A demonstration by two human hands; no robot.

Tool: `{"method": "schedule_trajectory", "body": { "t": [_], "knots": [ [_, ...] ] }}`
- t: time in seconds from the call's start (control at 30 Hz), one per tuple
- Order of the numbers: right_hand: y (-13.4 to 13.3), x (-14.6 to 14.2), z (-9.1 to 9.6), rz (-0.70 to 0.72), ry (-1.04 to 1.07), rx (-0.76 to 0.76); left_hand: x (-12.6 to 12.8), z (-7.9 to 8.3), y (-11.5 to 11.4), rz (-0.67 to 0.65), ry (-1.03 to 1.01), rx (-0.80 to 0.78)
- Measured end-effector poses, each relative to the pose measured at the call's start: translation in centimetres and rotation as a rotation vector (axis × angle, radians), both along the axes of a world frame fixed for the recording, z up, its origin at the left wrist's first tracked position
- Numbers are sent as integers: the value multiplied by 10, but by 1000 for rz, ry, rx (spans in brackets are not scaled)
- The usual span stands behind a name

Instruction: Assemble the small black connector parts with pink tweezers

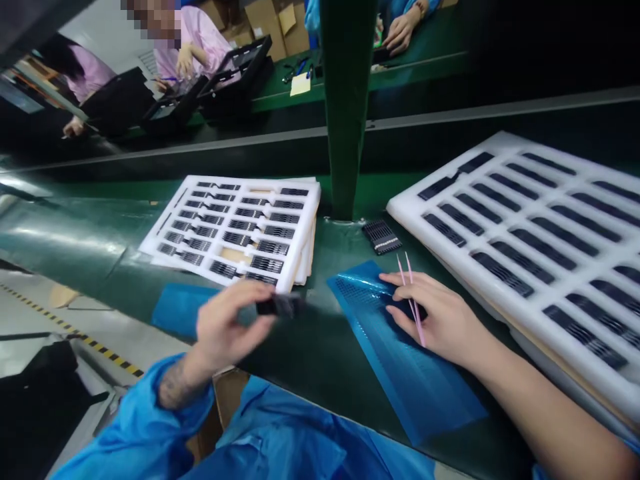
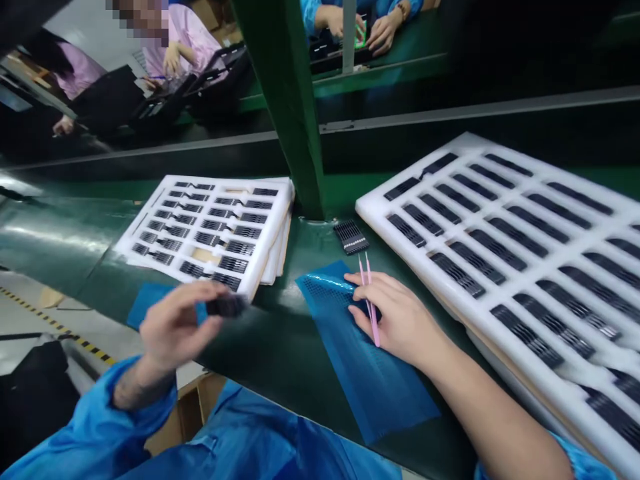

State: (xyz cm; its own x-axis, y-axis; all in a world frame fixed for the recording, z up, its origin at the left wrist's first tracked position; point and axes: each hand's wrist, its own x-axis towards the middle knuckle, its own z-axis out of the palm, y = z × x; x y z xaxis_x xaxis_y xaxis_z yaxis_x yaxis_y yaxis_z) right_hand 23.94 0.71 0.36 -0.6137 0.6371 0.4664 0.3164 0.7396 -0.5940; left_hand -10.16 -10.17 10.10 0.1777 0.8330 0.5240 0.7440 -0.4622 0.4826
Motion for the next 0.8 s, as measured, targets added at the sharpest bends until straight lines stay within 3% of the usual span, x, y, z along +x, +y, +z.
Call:
{"method": "schedule_trajectory", "body": {
  "t": [0.1, 0.17, 0.27, 0.4, 0.5, 0.6, 0.7, 0.8],
  "knots": [
    [1, 2, -5, -7, -67, 0, -51, 15, 25, 339, 132, 18],
    [2, 3, -8, -7, -92, 9, -82, 22, 52, 494, 192, -24],
    [3, 4, -11, -13, -93, 12, -113, 29, 101, 536, 240, -116],
    [4, 4, -13, -8, -83, 23, -120, 39, 143, 475, 320, -189],
    [5, 3, -13, -6, -80, 25, -117, 54, 138, 292, 432, -265],
    [5, 3, -12, -11, -68, 31, -120, 68, 111, 96, 530, -384],
    [5, 3, -11, -17, -68, 29, -128, 72, 86, 27, 595, -519],
    [4, 2, -11, -20, -60, 33, -137, 63, 76, 20, 645, -556]
  ]
}}
